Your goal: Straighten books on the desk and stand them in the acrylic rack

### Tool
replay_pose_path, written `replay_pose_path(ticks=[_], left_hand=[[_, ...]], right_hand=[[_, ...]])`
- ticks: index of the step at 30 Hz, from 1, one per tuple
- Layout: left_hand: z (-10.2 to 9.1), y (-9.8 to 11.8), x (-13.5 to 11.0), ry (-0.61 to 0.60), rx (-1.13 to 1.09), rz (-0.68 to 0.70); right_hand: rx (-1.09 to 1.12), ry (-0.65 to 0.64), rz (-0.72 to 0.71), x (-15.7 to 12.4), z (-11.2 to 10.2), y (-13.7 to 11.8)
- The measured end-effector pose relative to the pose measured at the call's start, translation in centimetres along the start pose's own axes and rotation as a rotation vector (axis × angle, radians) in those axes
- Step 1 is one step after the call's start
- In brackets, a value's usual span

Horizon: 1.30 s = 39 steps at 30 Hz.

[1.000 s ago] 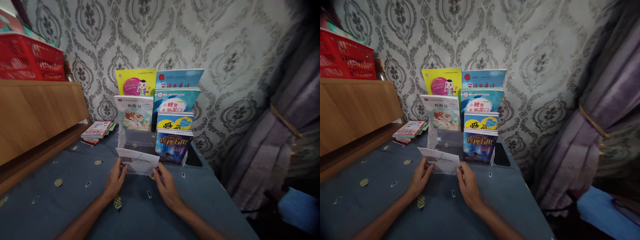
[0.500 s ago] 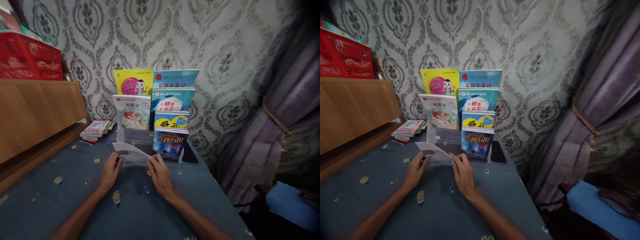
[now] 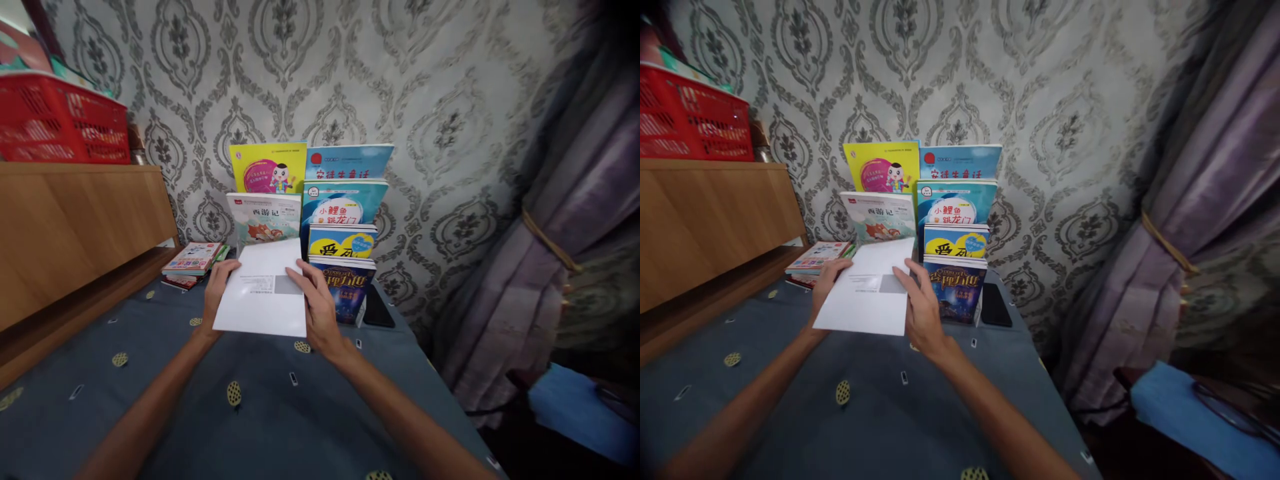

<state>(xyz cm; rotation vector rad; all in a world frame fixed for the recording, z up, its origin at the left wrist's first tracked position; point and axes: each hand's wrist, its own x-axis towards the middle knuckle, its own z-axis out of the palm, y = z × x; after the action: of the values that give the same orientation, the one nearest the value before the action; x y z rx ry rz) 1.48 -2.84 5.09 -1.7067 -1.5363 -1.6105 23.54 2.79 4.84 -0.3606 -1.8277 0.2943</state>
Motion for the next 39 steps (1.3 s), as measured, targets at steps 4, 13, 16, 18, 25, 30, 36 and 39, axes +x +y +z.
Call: replay_pose_path(ticks=[4,13,16,18,25,30,36,39], left_hand=[[0.1,-0.2,2.1,0.042,0.002,0.054],[-0.1,-0.3,4.3,0.029,-0.048,0.082],[0.1,-0.5,4.7,0.037,-0.061,0.085],[0.3,-0.6,4.9,0.049,-0.072,0.097],[0.2,-0.6,5.6,0.024,-0.039,0.111],[0.0,-0.4,6.5,-0.01,-0.052,0.183],[0.4,0.0,7.5,-0.007,-0.078,0.133],[0.6,0.1,7.7,-0.002,-0.081,0.117]], right_hand=[[-0.019,-0.015,-0.023,1.4,0.2,0.4],[-0.054,-0.04,-0.035,3.0,0.3,1.1],[-0.051,-0.04,-0.036,3.3,0.2,1.1],[-0.045,-0.036,-0.035,3.5,0.2,1.2],[-0.067,-0.049,-0.089,4.7,-0.3,1.6],[-0.101,-0.063,-0.12,6.2,-1.0,2.1],[-0.128,-0.086,-0.09,7.3,-1.7,2.6],[-0.126,-0.097,-0.057,7.7,-2.0,2.6]])
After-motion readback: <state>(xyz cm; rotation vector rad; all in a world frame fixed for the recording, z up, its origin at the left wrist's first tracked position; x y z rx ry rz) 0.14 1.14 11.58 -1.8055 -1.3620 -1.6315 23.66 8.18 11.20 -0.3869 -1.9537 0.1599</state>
